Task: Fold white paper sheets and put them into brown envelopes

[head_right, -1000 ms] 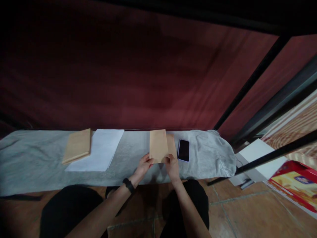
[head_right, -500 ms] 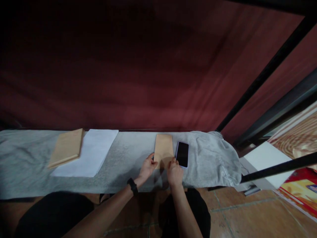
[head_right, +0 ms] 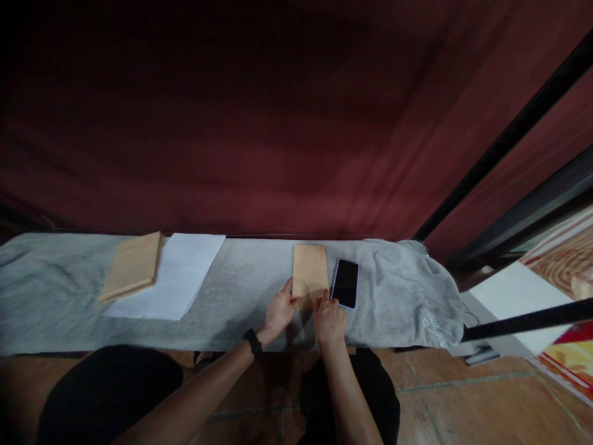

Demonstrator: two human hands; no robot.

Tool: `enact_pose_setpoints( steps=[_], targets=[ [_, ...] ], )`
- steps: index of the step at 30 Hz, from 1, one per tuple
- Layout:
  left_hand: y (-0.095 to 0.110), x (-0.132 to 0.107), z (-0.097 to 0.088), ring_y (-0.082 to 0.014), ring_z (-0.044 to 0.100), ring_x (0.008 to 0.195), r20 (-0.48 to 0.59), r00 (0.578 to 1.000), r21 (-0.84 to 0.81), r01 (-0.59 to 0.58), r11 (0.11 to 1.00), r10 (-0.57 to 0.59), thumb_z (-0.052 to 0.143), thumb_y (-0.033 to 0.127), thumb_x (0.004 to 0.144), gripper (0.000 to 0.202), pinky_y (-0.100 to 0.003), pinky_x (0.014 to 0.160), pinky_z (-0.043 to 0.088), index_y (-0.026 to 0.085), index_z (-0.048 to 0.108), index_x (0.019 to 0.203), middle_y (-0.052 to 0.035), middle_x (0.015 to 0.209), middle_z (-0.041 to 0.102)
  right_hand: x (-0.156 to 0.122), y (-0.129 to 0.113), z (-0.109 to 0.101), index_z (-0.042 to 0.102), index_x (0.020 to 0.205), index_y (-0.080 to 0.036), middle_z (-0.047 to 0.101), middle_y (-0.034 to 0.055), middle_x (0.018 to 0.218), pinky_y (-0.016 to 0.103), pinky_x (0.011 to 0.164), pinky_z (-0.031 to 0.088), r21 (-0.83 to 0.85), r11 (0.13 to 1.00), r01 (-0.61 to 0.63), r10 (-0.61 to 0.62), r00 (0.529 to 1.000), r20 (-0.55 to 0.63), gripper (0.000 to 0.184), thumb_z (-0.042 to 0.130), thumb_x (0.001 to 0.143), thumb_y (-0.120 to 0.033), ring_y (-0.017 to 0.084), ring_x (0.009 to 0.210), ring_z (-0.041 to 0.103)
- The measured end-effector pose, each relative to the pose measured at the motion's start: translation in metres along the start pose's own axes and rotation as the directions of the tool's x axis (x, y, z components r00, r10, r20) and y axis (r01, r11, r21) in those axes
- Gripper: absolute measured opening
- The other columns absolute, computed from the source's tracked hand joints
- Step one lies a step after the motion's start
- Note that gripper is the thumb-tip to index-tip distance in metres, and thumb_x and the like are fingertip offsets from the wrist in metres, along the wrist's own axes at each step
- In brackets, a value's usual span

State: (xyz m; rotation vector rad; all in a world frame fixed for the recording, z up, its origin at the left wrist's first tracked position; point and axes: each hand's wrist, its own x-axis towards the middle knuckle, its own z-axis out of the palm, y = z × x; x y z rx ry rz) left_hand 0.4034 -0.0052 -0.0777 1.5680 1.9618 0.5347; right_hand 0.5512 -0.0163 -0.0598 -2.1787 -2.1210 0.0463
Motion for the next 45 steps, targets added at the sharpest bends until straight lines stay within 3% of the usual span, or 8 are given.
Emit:
enact_pose_setpoints(
  steps=[3,7,10,13,18,27,39,45],
  targets=[
    [0.004,-0.003,0.001,-0.0250,0.072,0.093,-0.018,1.000,0.121,0.017,0.993,-0.015,0.056,0.028,0.095,0.063,-0.030,0.077,0.050,0.017,0.038,0.155,-0.0134,0.104,0.076,-0.002,0.002,-0.001,0.063,0.134,-0.008,0.075,0.0207,0.095,0.032,0.067,0.053,-0.017,1.000,0.026,-0.025,0.999,0.044,0.042,0.051,0.101,-0.031,0.028,0.080,0.076],
    [0.007,-0.009,0.001,-0.0264,0.072,0.092,-0.021,1.000,0.160,0.007,0.987,-0.004,0.055,0.031,0.097,0.059,-0.032,0.078,0.050,0.018,0.041,0.153,-0.0136,0.102,0.076,-0.004,0.004,-0.003,0.059,0.138,-0.007,0.075,0.0227,0.099,0.034,0.068,0.054,-0.038,0.996,0.078,-0.075,0.994,0.083,0.045,0.054,0.099,-0.029,0.030,0.082,0.077],
    [0.006,-0.018,0.001,-0.0266,0.072,0.093,-0.001,0.993,0.213,-0.118,0.970,0.121,0.049,0.032,0.101,0.052,-0.034,0.080,0.052,0.018,0.043,0.150,-0.0142,0.107,0.074,-0.002,0.003,-0.006,0.059,0.135,-0.004,0.075,0.0236,0.097,0.034,0.069,0.055,-0.051,0.994,0.099,-0.095,0.992,0.089,0.044,0.055,0.098,-0.027,0.030,0.082,0.077],
    [0.004,-0.030,0.000,-0.0276,0.068,0.107,0.014,0.953,0.311,-0.292,0.904,0.303,0.045,0.029,0.102,0.047,-0.035,0.087,0.052,0.016,0.046,0.147,-0.0160,0.123,0.068,0.000,0.002,-0.009,0.064,0.125,-0.003,0.075,0.0232,0.095,0.034,0.071,0.056,-0.052,0.994,0.098,-0.092,0.989,0.114,0.037,0.056,0.098,-0.026,0.030,0.085,0.077],
    [0.005,-0.040,-0.001,-0.0286,0.064,0.111,0.080,0.899,0.513,-0.407,0.756,0.430,0.038,0.005,0.095,0.050,-0.038,0.090,0.051,0.009,0.048,0.144,-0.0199,0.127,0.064,0.002,0.001,-0.015,0.066,0.120,-0.002,0.075,0.0242,0.095,0.034,0.071,0.056,-0.070,0.991,0.111,-0.099,0.984,0.149,0.034,0.056,0.096,-0.024,0.031,0.087,0.077],
    [0.010,-0.041,-0.002,-0.0257,0.066,0.106,0.153,0.859,0.672,-0.453,0.586,0.489,0.044,0.001,0.093,0.048,-0.036,0.083,0.053,0.004,0.049,0.140,-0.0222,0.120,0.066,0.004,0.002,-0.021,0.066,0.119,-0.005,0.076,0.0230,0.099,0.035,0.076,0.058,-0.087,0.991,0.099,-0.079,0.973,0.216,0.034,0.048,0.099,-0.027,0.031,0.093,0.077],
    [0.002,-0.033,0.004,-0.0265,0.066,0.102,0.202,0.804,0.709,-0.514,0.483,0.560,0.044,0.002,0.093,0.045,-0.039,0.085,0.051,0.000,0.051,0.138,-0.0227,0.117,0.066,0.005,0.000,-0.024,0.068,0.113,-0.007,0.076,0.0238,0.099,0.036,0.081,0.058,-0.111,0.989,0.098,-0.072,0.973,0.221,0.036,0.049,0.101,-0.034,0.032,0.095,0.076],
    [0.002,-0.028,0.004,-0.0262,0.066,0.104,0.259,0.769,0.701,-0.566,0.434,0.585,0.042,-0.002,0.090,0.045,-0.039,0.084,0.051,0.004,0.057,0.132,-0.0210,0.116,0.067,0.012,-0.003,-0.026,0.069,0.116,-0.004,0.076,0.0253,0.100,0.038,0.083,0.058,-0.101,0.990,0.097,-0.067,0.963,0.262,0.042,0.051,0.101,-0.039,0.034,0.099,0.076]
  ],
)
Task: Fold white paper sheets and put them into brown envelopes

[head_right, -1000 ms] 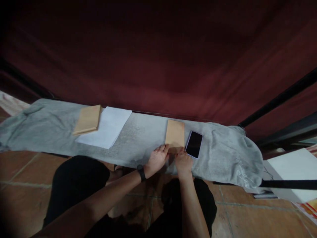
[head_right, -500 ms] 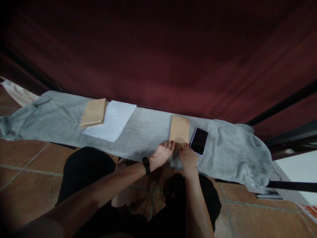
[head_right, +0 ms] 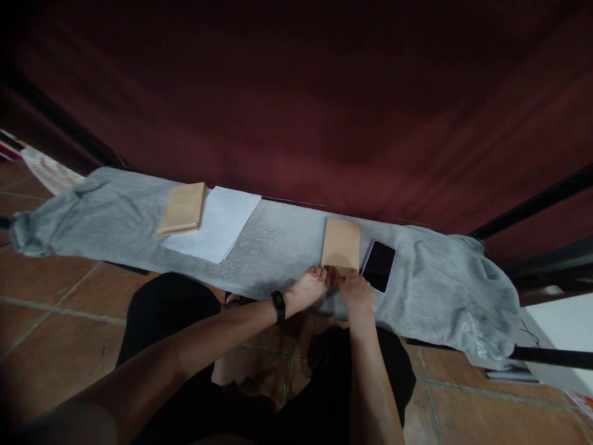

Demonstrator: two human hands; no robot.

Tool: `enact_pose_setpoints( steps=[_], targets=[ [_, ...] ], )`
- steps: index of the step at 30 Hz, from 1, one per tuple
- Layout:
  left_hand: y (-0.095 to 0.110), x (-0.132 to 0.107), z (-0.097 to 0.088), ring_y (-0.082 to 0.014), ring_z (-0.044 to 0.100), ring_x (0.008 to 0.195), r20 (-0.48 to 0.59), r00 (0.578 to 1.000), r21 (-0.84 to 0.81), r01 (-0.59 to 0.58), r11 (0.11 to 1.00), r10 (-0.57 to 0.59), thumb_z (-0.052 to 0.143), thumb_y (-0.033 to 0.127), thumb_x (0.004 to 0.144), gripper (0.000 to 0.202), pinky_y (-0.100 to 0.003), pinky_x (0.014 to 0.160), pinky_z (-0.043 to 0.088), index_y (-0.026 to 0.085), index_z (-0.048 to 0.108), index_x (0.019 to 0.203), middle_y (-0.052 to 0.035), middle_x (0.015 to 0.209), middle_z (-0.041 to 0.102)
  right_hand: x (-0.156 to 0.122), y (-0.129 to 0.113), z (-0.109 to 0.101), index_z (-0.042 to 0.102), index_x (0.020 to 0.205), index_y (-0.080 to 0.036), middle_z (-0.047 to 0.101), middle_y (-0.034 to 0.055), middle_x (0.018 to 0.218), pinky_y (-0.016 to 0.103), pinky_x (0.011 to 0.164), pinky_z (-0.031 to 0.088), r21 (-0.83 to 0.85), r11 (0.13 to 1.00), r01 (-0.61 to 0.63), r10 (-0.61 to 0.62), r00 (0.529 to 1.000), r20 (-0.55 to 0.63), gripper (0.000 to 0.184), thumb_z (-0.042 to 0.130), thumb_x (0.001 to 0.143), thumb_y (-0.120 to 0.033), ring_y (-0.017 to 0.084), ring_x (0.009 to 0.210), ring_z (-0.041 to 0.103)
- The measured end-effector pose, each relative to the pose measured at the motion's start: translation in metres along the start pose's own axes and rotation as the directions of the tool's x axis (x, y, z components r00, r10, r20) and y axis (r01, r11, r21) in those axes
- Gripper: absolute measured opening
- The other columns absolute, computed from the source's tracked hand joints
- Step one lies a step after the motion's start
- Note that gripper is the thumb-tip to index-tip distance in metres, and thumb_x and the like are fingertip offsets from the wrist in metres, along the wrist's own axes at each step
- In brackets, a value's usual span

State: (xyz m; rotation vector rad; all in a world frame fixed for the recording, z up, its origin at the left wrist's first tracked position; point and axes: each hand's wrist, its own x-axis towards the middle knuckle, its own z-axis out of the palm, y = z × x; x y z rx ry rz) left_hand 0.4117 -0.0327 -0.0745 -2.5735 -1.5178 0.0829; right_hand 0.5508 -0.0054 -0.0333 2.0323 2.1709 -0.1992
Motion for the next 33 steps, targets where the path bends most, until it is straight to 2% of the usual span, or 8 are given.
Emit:
enact_pose_setpoints(
  steps=[8,17,20,23,26,29,31,33],
  targets=[
    [-0.004,-0.002,-0.004,-0.0283,0.065,0.103,-0.041,0.997,-0.029,-0.063,0.998,0.062,0.038,0.001,0.091,0.050,-0.041,0.081,0.050,0.009,0.052,0.138,-0.0206,0.116,0.066,0.004,-0.007,-0.005,0.075,0.105,-0.007,0.077,0.0236,0.096,0.040,0.084,0.058,-0.008,0.999,-0.043,0.042,0.996,-0.073,0.050,0.037,0.105,-0.040,0.033,0.097,0.076],
    [-0.025,-0.026,-0.008,-0.0248,0.060,0.112,-0.079,0.992,-0.102,-0.108,0.989,0.100,0.043,0.014,0.099,0.043,-0.037,0.088,0.046,0.014,0.051,0.141,-0.0153,0.125,0.064,0.006,-0.015,-0.003,0.074,0.100,-0.010,0.077,0.0202,0.089,0.036,0.076,0.057,-0.015,1.000,-0.003,0.001,0.988,-0.155,0.045,0.041,0.104,-0.039,0.030,0.086,0.077],
    [-0.042,-0.047,-0.006,-0.0233,0.061,0.111,-0.115,0.993,-0.188,-0.034,0.982,0.013,0.044,0.027,0.103,0.044,-0.037,0.095,0.046,0.015,0.047,0.145,-0.0121,0.124,0.065,0.006,-0.020,-0.002,0.072,0.113,-0.016,0.078,0.0146,0.094,0.032,0.077,0.055,0.059,0.993,0.101,-0.091,0.984,-0.156,0.038,0.046,0.103,-0.042,0.027,0.089,0.076],
    [-0.078,-0.071,-0.006,-0.0242,0.057,0.124,-0.126,0.973,-0.250,0.158,0.955,-0.194,0.043,0.033,0.104,0.048,-0.039,0.107,0.041,0.018,0.042,0.150,-0.0117,0.136,0.061,0.009,-0.031,0.004,0.069,0.121,-0.021,0.078,0.0095,0.104,0.028,0.084,0.054,0.195,0.953,0.232,-0.205,0.967,-0.149,0.033,0.049,0.102,-0.037,0.022,0.096,0.075],
    [-0.130,-0.098,-0.006,-0.0289,0.039,0.145,-0.065,0.876,-0.236,0.452,0.860,-0.478,0.045,0.032,0.102,0.054,-0.045,0.117,0.033,0.016,0.038,0.153,-0.0152,0.156,0.046,0.012,-0.046,0.012,0.069,0.123,-0.021,0.076,0.0092,0.115,0.029,0.092,0.053,0.303,0.892,0.335,-0.309,0.942,-0.132,0.032,0.049,0.100,-0.031,0.021,0.104,0.072],
    [-0.180,-0.124,-0.006,-0.0361,0.025,0.153,0.062,0.679,-0.148,0.731,0.666,-0.731,0.045,0.040,0.101,0.064,-0.053,0.117,0.031,0.011,0.033,0.156,-0.0215,0.164,0.031,0.013,-0.059,0.019,0.069,0.125,-0.019,0.073,0.0119,0.123,0.033,0.104,0.050,0.342,0.833,0.435,-0.419,0.900,-0.125,0.034,0.051,0.098,-0.027,0.023,0.117,0.067],
    [-0.201,-0.138,-0.004,-0.0389,0.024,0.153,0.132,0.567,-0.092,0.824,0.560,-0.813,0.042,0.046,0.102,0.067,-0.054,0.114,0.035,0.008,0.032,0.156,-0.0242,0.165,0.027,0.014,-0.067,0.022,0.069,0.126,-0.018,0.072,0.0122,0.125,0.035,0.106,0.048,0.353,0.804,0.479,-0.480,0.872,-0.092,0.035,0.051,0.097,-0.025,0.024,0.120,0.066],
    [-0.211,-0.148,-0.001,-0.0392,0.033,0.149,0.181,0.514,-0.054,0.857,0.513,-0.839,0.042,0.048,0.102,0.067,-0.051,0.111,0.039,0.005,0.037,0.153,-0.0268,0.161,0.034,0.014,-0.077,0.021,0.068,0.128,-0.018,0.070,0.0118,0.129,0.036,0.108,0.047,0.351,0.778,0.521,-0.543,0.839,-0.042,0.036,0.050,0.097,-0.024,0.024,0.122,0.065]
  ],
)
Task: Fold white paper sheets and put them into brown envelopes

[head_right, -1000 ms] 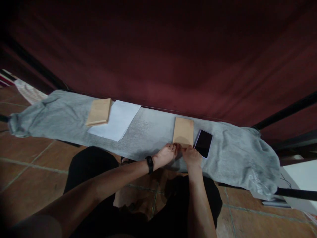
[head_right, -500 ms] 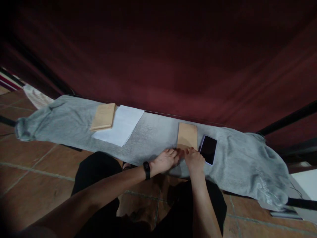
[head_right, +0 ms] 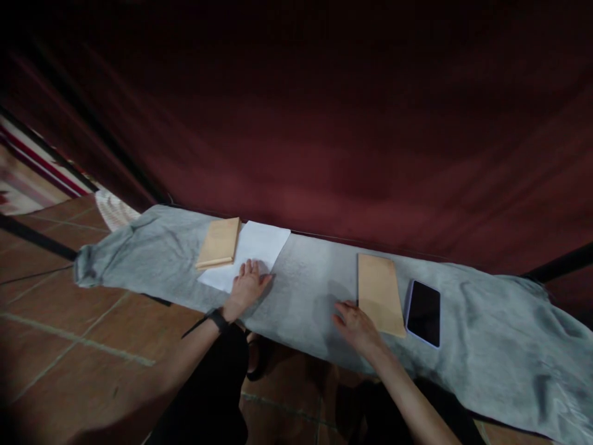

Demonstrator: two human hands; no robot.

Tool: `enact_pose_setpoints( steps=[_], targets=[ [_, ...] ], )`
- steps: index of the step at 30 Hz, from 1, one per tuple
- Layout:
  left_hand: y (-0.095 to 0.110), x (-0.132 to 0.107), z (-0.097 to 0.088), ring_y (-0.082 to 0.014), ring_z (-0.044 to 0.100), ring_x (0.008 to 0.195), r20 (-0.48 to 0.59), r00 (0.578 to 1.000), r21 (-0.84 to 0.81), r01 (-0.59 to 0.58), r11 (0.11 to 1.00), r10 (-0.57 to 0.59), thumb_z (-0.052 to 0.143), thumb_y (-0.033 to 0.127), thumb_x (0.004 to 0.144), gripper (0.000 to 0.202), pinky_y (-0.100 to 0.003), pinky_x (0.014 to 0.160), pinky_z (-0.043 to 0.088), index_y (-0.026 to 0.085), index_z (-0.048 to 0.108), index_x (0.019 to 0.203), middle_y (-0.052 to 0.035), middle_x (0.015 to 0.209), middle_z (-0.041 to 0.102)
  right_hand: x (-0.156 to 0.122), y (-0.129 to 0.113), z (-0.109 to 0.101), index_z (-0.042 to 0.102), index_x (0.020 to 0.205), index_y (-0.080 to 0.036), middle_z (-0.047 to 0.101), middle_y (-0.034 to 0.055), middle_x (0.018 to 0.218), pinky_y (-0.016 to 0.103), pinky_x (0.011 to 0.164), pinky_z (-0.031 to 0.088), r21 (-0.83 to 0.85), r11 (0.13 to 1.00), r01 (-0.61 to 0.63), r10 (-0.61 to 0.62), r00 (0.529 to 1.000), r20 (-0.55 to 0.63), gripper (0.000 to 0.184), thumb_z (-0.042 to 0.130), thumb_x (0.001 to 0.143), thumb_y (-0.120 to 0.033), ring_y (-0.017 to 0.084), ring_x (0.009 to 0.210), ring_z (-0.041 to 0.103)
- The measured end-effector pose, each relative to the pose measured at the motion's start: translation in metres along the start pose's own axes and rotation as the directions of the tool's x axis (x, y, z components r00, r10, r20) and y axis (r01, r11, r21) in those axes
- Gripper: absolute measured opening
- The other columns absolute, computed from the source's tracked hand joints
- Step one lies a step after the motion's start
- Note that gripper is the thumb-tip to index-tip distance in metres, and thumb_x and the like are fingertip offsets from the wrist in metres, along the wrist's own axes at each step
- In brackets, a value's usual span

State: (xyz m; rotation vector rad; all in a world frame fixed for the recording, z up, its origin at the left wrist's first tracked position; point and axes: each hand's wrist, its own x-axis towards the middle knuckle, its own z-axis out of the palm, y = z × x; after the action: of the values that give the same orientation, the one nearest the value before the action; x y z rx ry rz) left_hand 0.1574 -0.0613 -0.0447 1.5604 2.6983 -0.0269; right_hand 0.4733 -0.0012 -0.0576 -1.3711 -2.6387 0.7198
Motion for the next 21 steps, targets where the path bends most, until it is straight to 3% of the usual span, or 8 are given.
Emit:
enact_pose_setpoints(
  steps=[4,7,16,21],
  targets=[
    [-0.004,-0.003,0.006,-0.0359,0.051,0.132,-0.027,0.999,0.061,-0.035,0.998,0.037,0.042,0.040,0.102,0.055,-0.047,0.103,0.044,0.003,0.050,0.142,-0.0274,0.145,0.052,0.017,-0.025,0.002,0.068,0.127,-0.019,0.067,0.0118,0.133,0.037,0.110,0.044,-0.029,0.995,0.100,-0.096,0.989,0.113,0.036,0.047,0.098,-0.022,0.024,0.125,0.062],
    [-0.002,-0.002,0.006,-0.0337,0.059,0.119,-0.017,0.999,0.062,-0.047,0.997,0.048,0.044,0.037,0.101,0.046,-0.045,0.095,0.048,0.006,0.059,0.132,-0.0235,0.129,0.062,0.027,-0.038,0.006,0.069,0.125,-0.020,0.067,0.0103,0.131,0.034,0.109,0.044,-0.028,0.993,0.117,-0.112,0.985,0.129,0.035,0.044,0.099,-0.022,0.021,0.122,0.063],
    [-0.009,-0.003,0.005,-0.0259,0.064,0.112,-0.017,0.997,0.009,-0.073,0.997,0.073,0.040,0.030,0.104,0.032,-0.037,0.091,0.049,0.015,0.061,0.124,-0.0147,0.122,0.066,0.025,-0.030,0.002,0.064,0.131,-0.023,0.063,0.0080,0.134,0.030,0.106,0.044,0.022,0.977,0.214,-0.215,0.963,0.163,0.039,0.043,0.099,-0.018,0.019,0.118,0.062],
    [-0.012,-0.001,0.007,-0.0234,0.071,0.098,-0.012,0.999,-0.037,-0.035,0.999,0.035,0.033,0.017,0.103,0.034,-0.032,0.082,0.051,0.014,0.061,0.122,-0.0128,0.103,0.072,0.021,-0.035,0.001,0.063,0.130,-0.021,0.062,0.0091,0.136,0.031,0.106,0.045,-0.029,0.971,0.236,-0.230,0.962,0.147,0.037,0.044,0.099,-0.018,0.021,0.119,0.061]
  ],
)
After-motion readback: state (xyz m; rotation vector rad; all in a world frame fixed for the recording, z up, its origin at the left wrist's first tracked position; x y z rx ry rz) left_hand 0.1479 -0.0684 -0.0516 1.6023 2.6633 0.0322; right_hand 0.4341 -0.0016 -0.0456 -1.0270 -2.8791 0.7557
